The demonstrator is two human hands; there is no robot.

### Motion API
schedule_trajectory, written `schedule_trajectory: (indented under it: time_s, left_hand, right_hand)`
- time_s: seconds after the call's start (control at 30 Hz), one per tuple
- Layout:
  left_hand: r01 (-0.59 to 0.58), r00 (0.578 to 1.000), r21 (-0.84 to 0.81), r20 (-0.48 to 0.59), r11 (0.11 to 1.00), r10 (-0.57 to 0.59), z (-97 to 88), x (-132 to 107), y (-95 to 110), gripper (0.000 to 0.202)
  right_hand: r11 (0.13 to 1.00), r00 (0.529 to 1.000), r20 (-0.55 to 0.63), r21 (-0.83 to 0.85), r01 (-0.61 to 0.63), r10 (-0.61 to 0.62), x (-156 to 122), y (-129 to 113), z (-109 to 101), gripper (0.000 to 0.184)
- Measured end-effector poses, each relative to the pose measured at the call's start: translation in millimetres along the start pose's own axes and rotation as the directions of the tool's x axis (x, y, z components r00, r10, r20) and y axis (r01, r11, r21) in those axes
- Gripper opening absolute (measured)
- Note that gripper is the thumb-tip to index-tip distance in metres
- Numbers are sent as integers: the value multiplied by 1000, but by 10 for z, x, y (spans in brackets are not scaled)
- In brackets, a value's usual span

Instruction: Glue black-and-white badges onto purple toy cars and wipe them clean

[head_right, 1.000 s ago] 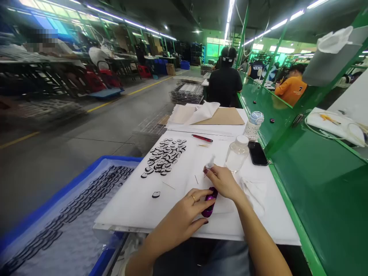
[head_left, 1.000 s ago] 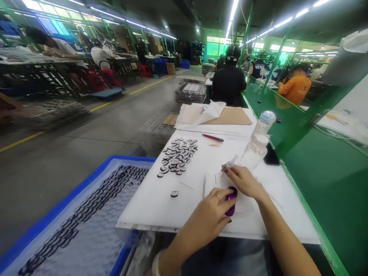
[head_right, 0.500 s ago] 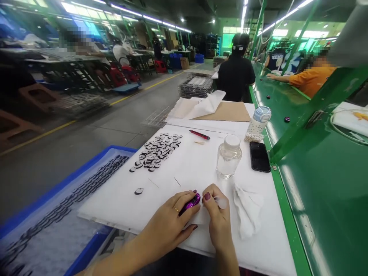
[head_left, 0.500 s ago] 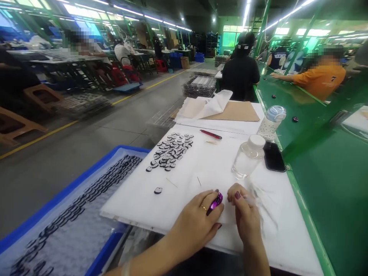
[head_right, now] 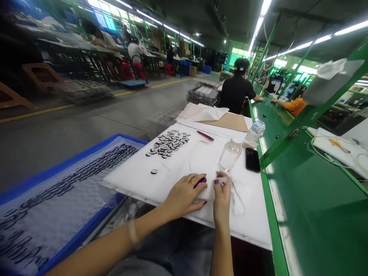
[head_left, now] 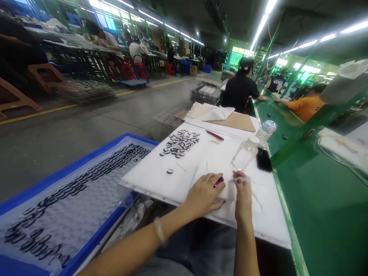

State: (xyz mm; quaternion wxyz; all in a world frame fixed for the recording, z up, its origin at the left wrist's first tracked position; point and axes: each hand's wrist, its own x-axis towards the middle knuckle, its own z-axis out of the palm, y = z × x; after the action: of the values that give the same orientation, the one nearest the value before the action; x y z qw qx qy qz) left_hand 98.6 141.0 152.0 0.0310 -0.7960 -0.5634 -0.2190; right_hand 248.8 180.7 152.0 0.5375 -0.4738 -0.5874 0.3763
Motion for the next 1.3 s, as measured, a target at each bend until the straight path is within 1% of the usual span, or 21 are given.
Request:
schedule_trajectory:
  time_s: [0.07, 0.1, 0.13, 0.17, 0.23, 0.27, 0.33, 0.43, 0.53, 0.6, 0.7, 0.77, 0.83, 0.87, 0.93, 1.03, 1.13, 1.2, 1.23, 1.27, 1.3]
  left_hand:
    - [-13, 1000, 5, -4, 1000, 13, -1, -2, 2, 42]
    - [-14, 1000, 5, -4, 1000, 14, 0, -2, 4, 43]
    - [-14, 1000, 3, -4, 1000, 14, 2, -2, 6, 44]
    - [-15, 1000, -2, -3, 1000, 15, 4, -1, 9, 45]
    - [-19, 1000, -15, -8, 1000, 19, 10, -1, 15, 45]
    - [-22, 1000, -22, -12, 1000, 22, 10, -2, 18, 44]
    - [-28, 999, -28, -22, 999, 27, 1, -8, 25, 38]
    - [-40, 999, -28, -36, 999, 39, -40, -23, 39, 36]
    - [-41, 998, -24, -44, 999, 40, -89, -34, 50, 41]
    - [-45, 998, -26, -34, 999, 44, -114, -34, 44, 44]
    - [-68, 998, -46, 6, 997, 68, -150, -19, -4, 45]
    - [-95, 994, -74, 45, 993, 98, -184, 7, -65, 50]
    - [-128, 987, -113, 82, 985, 138, -232, 47, -143, 59]
    - [-145, 983, -137, 94, 980, 159, -257, 70, -184, 63]
    - [-171, 975, -193, 105, 966, 194, -301, 113, -263, 62]
    - [-176, 968, -298, 120, 938, 220, -332, 139, -365, 59]
    - [-155, 962, -414, 145, 897, 233, -342, 117, -463, 67]
    - [-136, 955, -487, 168, 863, 245, -354, 103, -524, 70]
    - [-126, 955, -529, 163, 839, 246, -360, 101, -544, 70]
    - [-107, 958, -556, 164, 824, 234, -365, 105, -553, 70]
    - [-81, 964, -570, 164, 818, 210, -368, 112, -548, 70]
  right_hand:
    - [995, 982, -170, -80, 67, -80, -208, 35, -11, 49]
    - [986, 968, -215, -128, 105, -131, -311, 28, 5, 49]
    - [972, 959, -215, -180, 148, -186, -401, 5, 38, 49]
    - [953, 956, -174, -233, 194, -237, -468, -32, 84, 48]
    - [900, 950, -36, -333, 281, -310, -526, -130, 191, 44]
    - [871, 944, 25, -379, 314, -330, -524, -180, 238, 42]
    - [815, 930, 93, -456, 357, -355, -497, -268, 289, 37]
    - [759, 907, 102, -514, 400, -409, -474, -347, 232, 28]
    - [759, 889, 26, -510, 406, -458, -452, -347, 75, 34]
    - [799, 893, -75, -486, 355, -443, -401, -310, -31, 40]
    - [880, 911, -233, -420, 221, -340, -276, -238, -132, 53]
    - [919, 932, -256, -363, 154, -257, -189, -209, -149, 60]
    - [942, 965, -188, -314, 115, -181, -111, -205, -129, 62]
    - [950, 981, -128, -296, 100, -143, -74, -209, -110, 60]
    - [958, 998, 5, -278, 67, -69, -7, -224, -74, 54]
    - [962, 989, 139, -275, 0, 40, 62, -248, -81, 51]
    - [968, 962, 237, -238, -79, 137, 57, -308, -187, 48]
    - [983, 952, 279, -165, -77, 122, 16, -387, -257, 39]
    - [993, 965, 253, -112, -46, 73, -10, -432, -273, 30]
    - [999, 981, 195, -40, 8, 0, -35, -475, -272, 20]
    - [996, 988, 131, 52, 79, -85, -57, -510, -253, 14]
